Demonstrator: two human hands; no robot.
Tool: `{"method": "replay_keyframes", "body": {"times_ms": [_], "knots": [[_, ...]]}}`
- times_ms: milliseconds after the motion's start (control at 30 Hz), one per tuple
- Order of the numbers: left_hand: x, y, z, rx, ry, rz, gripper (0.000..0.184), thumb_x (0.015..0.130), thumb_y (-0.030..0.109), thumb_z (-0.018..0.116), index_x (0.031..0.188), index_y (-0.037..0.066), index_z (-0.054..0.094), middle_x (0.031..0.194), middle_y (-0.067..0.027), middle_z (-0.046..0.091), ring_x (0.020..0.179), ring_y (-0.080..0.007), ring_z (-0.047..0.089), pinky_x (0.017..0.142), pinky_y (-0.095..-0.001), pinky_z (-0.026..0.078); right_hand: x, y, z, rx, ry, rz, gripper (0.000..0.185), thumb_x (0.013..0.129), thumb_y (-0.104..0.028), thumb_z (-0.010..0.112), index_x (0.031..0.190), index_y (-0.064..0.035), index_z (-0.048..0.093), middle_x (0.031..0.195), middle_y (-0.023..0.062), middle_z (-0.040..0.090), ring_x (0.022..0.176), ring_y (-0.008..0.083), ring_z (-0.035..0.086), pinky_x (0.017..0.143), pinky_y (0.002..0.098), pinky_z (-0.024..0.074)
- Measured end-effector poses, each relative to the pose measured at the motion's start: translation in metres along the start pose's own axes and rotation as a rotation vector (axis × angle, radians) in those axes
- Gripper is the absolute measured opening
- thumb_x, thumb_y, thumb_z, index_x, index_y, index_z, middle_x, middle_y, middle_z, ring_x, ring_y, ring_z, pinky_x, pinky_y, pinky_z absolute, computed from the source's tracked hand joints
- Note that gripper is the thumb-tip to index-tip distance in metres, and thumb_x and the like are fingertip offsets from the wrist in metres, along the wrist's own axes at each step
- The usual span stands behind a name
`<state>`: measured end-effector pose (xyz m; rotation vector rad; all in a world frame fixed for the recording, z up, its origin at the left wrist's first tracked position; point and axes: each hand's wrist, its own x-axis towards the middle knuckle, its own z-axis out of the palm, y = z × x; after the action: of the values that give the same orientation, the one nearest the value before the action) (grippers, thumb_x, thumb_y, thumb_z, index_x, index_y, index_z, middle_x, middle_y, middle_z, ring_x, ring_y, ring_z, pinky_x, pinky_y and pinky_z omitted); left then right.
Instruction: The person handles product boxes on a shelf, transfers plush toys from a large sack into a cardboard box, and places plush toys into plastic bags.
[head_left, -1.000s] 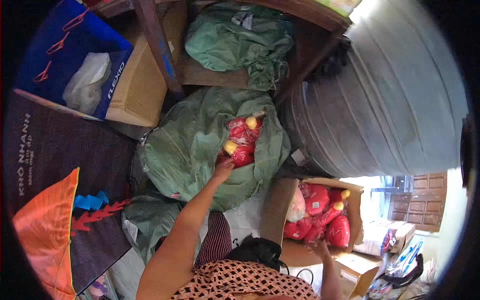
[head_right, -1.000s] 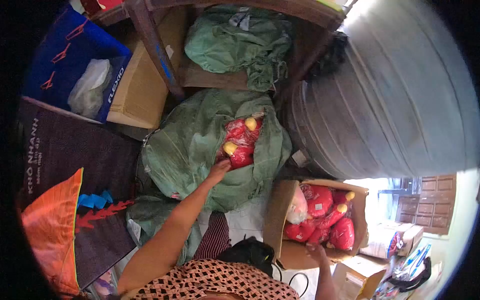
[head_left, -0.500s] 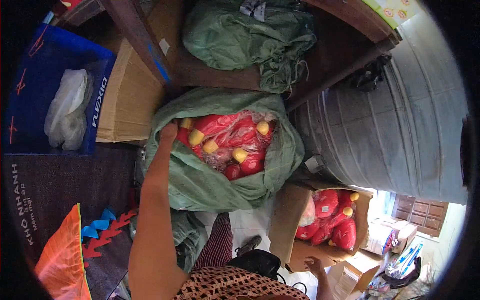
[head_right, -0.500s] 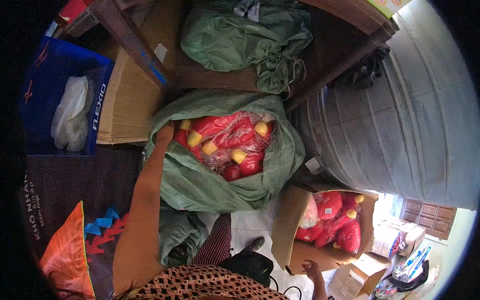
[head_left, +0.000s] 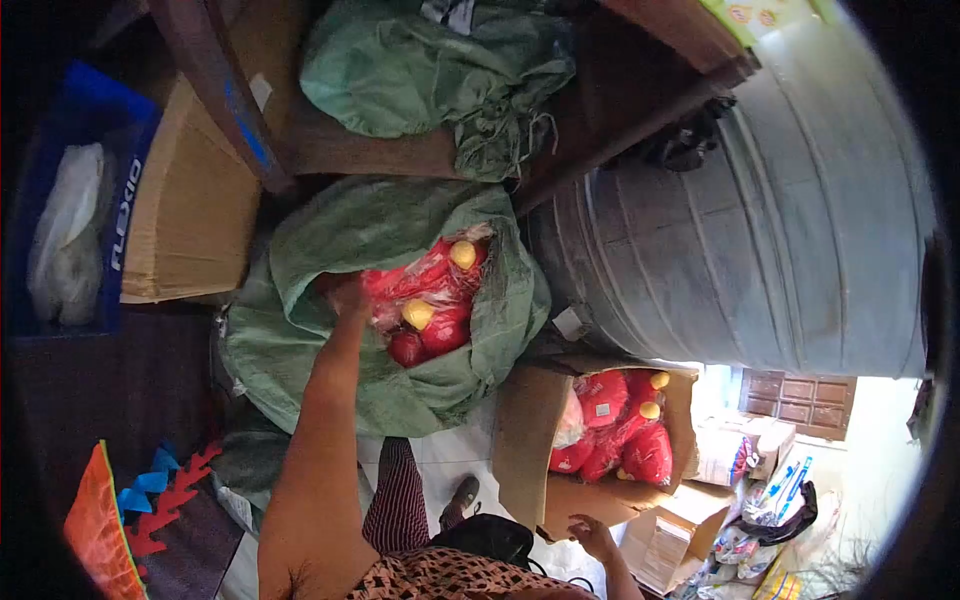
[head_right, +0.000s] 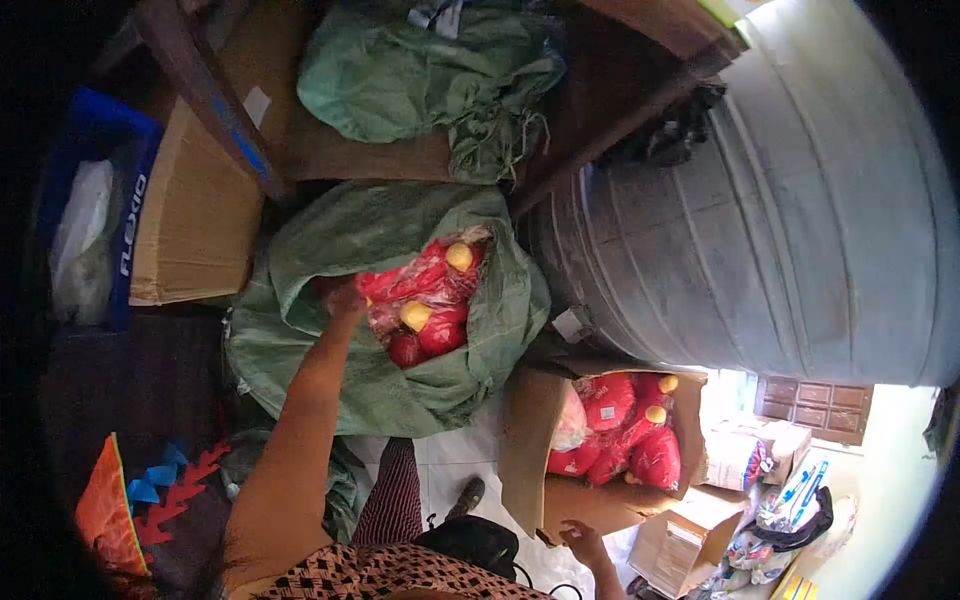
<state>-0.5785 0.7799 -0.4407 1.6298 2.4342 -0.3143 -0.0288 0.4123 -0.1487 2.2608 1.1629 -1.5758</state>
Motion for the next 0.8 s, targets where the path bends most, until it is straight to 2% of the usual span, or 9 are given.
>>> {"method": "replay_keyframes", "body": {"times_ms": [133,167,200,233,300,467,633,733,800], "knots": [[-0.054,0.027,-0.115,-0.056,0.086,0.100,0.077,0.071,0.044,0.062,0.139,0.017,0.037,0.136,-0.0126,0.047,0.122,-0.0268,0.046,0.100,-0.0403,0.034,0.039,0.097,0.008,-0.054,0.018,-0.143,0.034,0.087,-0.014,0.063,0.117,-0.0002,0.055,0.094,0.0085,0.064,0.075,0.0155,0.063,0.067,0.0291,0.0517],[-0.051,0.027,-0.124,-0.143,-0.134,0.225,0.070,0.071,0.045,0.061,0.133,0.016,0.044,0.130,-0.0123,0.052,0.117,-0.0256,0.050,0.097,-0.0375,0.037,0.026,0.062,0.003,0.127,0.002,0.044,0.034,0.086,-0.011,0.063,0.117,-0.0019,0.054,0.092,0.0073,0.063,0.079,0.0161,0.062,0.066,0.0303,0.0523],[-0.043,0.032,-0.133,-0.221,-0.358,0.351,0.064,0.072,0.046,0.060,0.127,0.016,0.051,0.123,-0.0119,0.056,0.111,-0.0245,0.054,0.093,-0.0347,0.040,0.093,0.175,0.017,0.015,0.120,-0.290,0.032,0.088,-0.016,0.062,0.115,-0.0033,0.055,0.087,0.0063,0.062,0.076,0.0141,0.060,0.063,0.0292,0.0511],[-0.043,0.035,-0.144,-0.294,-0.586,0.475,0.058,0.072,0.046,0.060,0.121,0.015,0.058,0.117,-0.0116,0.061,0.106,-0.0233,0.058,0.090,-0.0319,0.043,0.102,0.180,0.007,0.414,-0.047,-0.279,0.031,0.088,-0.020,0.062,0.114,-0.0038,0.055,0.086,0.0051,0.061,0.073,0.0123,0.058,0.061,0.0274,0.0498],[-0.082,0.040,-0.186,-0.495,-0.538,0.864,0.041,0.076,0.048,0.055,0.098,0.015,0.067,0.105,-0.0101,0.065,0.100,-0.0226,0.061,0.085,-0.0339,0.046,0.109,0.149,-0.010,0.696,-0.186,-0.334,0.033,0.088,-0.025,0.061,0.113,-0.0043,0.056,0.085,0.0039,0.061,0.069,0.0107,0.056,0.060,0.0259,0.0480],[-0.252,0.114,-0.305,-0.758,-1.002,0.559,0.031,0.080,0.030,0.058,0.098,0.005,0.065,0.101,-0.0088,0.067,0.090,-0.0200,0.065,0.078,-0.0334,0.051,0.023,0.024,-0.052,0.472,0.040,-0.568,0.055,0.087,-0.040,0.059,0.129,-0.0062,0.047,0.099,0.0064,0.062,0.083,0.0178,0.059,0.074,0.0338,0.0478],[-0.400,0.161,-0.309,-1.278,-1.515,0.468,0.043,0.080,0.017,0.060,0.118,-0.003,0.052,0.111,-0.0150,0.062,0.098,-0.0263,0.063,0.088,-0.0389,0.050,-0.012,0.038,-0.055,1.363,0.029,-0.324,0.091,0.079,-0.059,0.060,0.145,-0.0142,0.018,0.133,0.0125,0.047,0.119,0.0345,0.045,0.096,0.0539,0.0360],[-0.462,0.184,-0.258,-1.251,-1.699,0.536,0.046,0.081,0.019,0.058,0.121,-0.002,0.051,0.115,-0.0121,0.061,0.104,-0.0240,0.060,0.092,-0.0373,0.047,-0.006,0.084,-0.055,1.746,-0.269,-0.645,0.089,0.078,-0.061,0.058,0.144,-0.0147,0.022,0.136,0.0146,0.044,0.125,0.0360,0.040,0.100,0.0548,0.0334],[-0.509,0.196,-0.262,-1.096,-1.642,0.616,0.046,0.081,0.020,0.059,0.121,-0.002,0.051,0.114,-0.0109,0.062,0.102,-0.0227,0.061,0.092,-0.0365,0.046,-0.022,0.115,-0.063,1.704,-0.093,-0.755,0.084,0.079,-0.056,0.061,0.143,-0.0130,0.026,0.135,0.0138,0.044,0.124,0.0341,0.041,0.101,0.0526,0.0337]]}}
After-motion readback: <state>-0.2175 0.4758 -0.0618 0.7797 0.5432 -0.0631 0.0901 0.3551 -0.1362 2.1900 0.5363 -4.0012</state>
